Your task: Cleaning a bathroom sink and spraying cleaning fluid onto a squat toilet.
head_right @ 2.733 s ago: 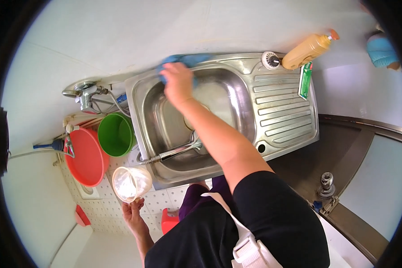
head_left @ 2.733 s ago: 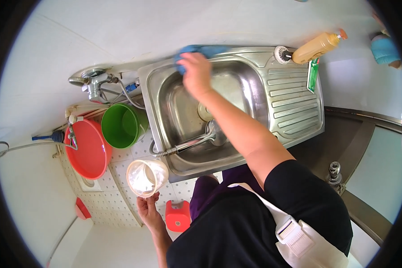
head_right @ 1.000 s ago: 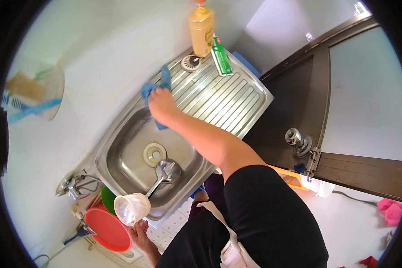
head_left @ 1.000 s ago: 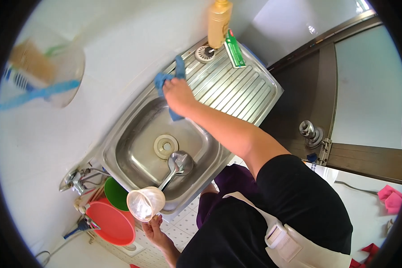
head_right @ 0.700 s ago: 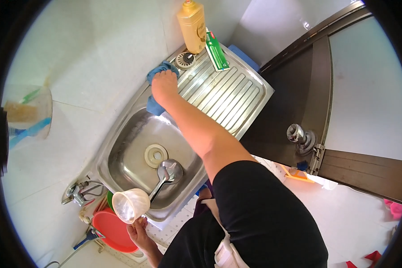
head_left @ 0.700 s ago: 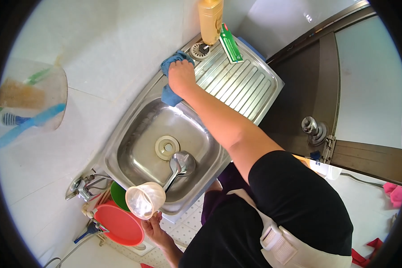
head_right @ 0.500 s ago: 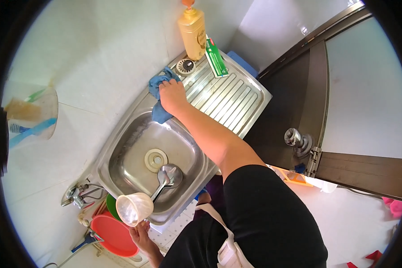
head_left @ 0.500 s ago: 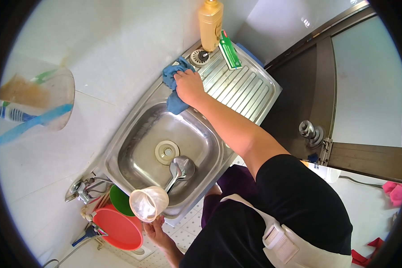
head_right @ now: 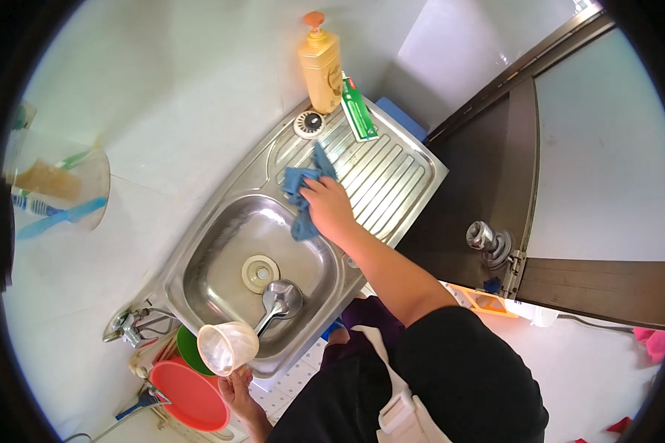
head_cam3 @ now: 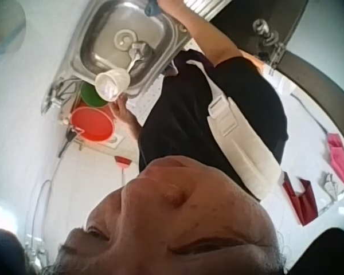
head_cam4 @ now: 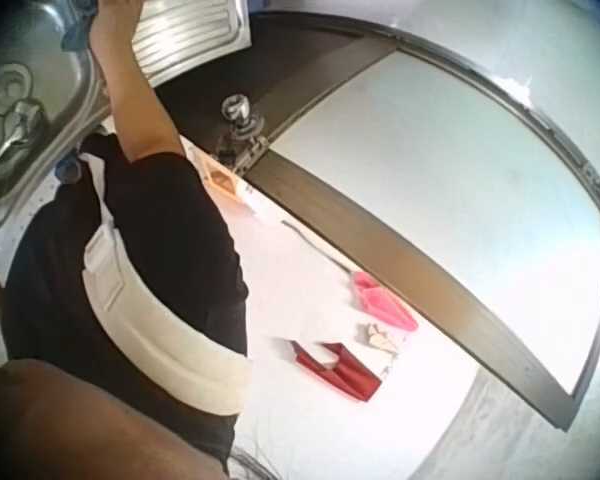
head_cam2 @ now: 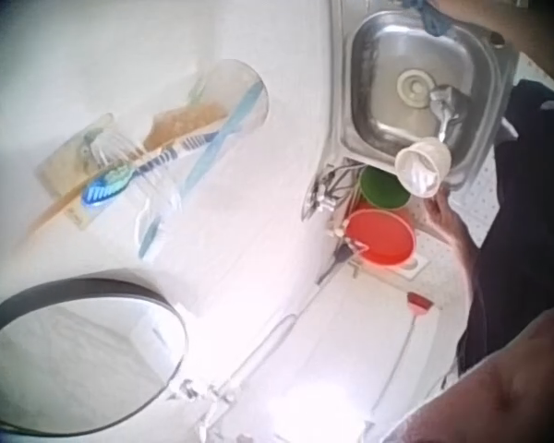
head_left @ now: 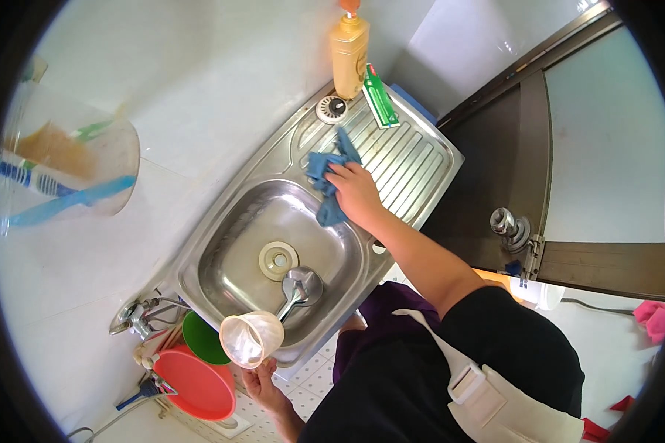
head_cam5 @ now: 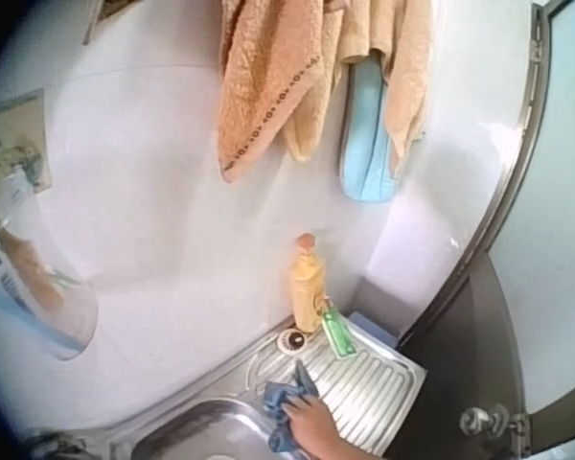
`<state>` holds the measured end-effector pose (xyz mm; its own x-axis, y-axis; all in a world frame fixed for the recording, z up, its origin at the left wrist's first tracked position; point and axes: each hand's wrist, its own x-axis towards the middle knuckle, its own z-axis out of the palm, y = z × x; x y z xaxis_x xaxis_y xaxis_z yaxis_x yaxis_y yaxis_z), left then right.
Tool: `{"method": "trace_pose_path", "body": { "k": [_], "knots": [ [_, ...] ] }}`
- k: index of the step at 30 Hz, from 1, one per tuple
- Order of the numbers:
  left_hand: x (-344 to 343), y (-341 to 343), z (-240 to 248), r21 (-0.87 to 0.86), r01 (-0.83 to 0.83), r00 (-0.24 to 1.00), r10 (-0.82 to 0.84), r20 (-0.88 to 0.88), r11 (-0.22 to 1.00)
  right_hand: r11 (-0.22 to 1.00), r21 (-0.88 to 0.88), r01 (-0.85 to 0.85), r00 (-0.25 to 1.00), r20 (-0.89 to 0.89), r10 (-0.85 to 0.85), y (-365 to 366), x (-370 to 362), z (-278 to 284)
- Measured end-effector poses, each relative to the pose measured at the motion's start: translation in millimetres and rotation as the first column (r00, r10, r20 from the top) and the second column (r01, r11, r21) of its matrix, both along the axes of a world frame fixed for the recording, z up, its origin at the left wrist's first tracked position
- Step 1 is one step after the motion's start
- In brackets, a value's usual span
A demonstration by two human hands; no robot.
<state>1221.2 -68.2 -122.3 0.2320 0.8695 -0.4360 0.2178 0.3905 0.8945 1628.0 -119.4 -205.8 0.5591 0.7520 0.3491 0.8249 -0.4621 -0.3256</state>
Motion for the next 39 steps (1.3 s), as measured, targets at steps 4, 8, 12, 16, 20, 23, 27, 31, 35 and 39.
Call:
{"method": "trace_pose_path", "body": {
  "k": [4, 8, 12, 16, 20, 23, 27, 31, 35, 39],
  "knots": [
    [-3.1, -3.0, 1.2, -0.005, -0.012, 0.999, 0.012, -0.033, 1.000, 1.000, 0.000, 0.020, 0.999, 0.026, -0.020, 11.1, -0.4, -0.5],
    [-9.0, -5.4, 2.6, -0.029, -0.024, 0.997, 0.021, -0.079, 0.999, 0.997, 0.062, -0.046, 0.999, 0.010, 0.046, 79.5, 14.6, -10.9],
    [-7.1, -5.8, 5.4, -0.034, -0.006, 0.995, 0.002, -0.099, 0.999, 0.998, 0.056, -0.002, 0.999, 0.046, 0.000, 118.9, 20.3, -18.0],
    [-15.5, -6.3, 6.0, -0.039, -0.089, 0.992, 0.084, -0.097, 0.995, 0.968, 0.052, -0.246, 0.964, 0.114, 0.239, 91.2, -8.1, -11.2],
    [-21.8, -7.7, 8.9, -0.011, -0.127, 0.986, 0.125, -0.106, 0.992, 0.851, -0.056, -0.521, 0.849, 0.064, 0.524, 62.5, -44.9, -48.3],
    [-29.0, -8.8, 14.9, -0.002, -0.170, 0.980, 0.169, -0.105, 0.985, 0.892, -0.239, -0.385, 0.878, -0.392, 0.274, 62.3, -67.8, -90.6],
    [-52.5, -24.8, 18.5, 0.025, -0.276, 0.952, 0.277, -0.129, 0.961, 0.991, 0.108, -0.081, 0.956, -0.274, 0.108, 95.2, -92.3, -121.0],
    [-77.8, -39.5, 7.7, 0.009, -0.285, 0.948, 0.283, -0.148, 0.959, 0.761, 0.080, -0.644, 0.660, -0.446, 0.605, 133.7, -136.2, -120.0],
    [-89.5, -48.7, 4.5, -0.008, -0.331, 0.934, 0.326, -0.148, 0.944, 0.484, -0.041, -0.874, 0.464, -0.366, 0.807, 133.9, -145.4, -111.2],
    [-103.1, -57.2, 5.5, 0.005, -0.357, 0.927, 0.355, -0.125, 0.934, 0.827, -0.168, -0.536, 0.839, -0.209, 0.502, 111.0, -86.6, -101.4]
  ]
}}
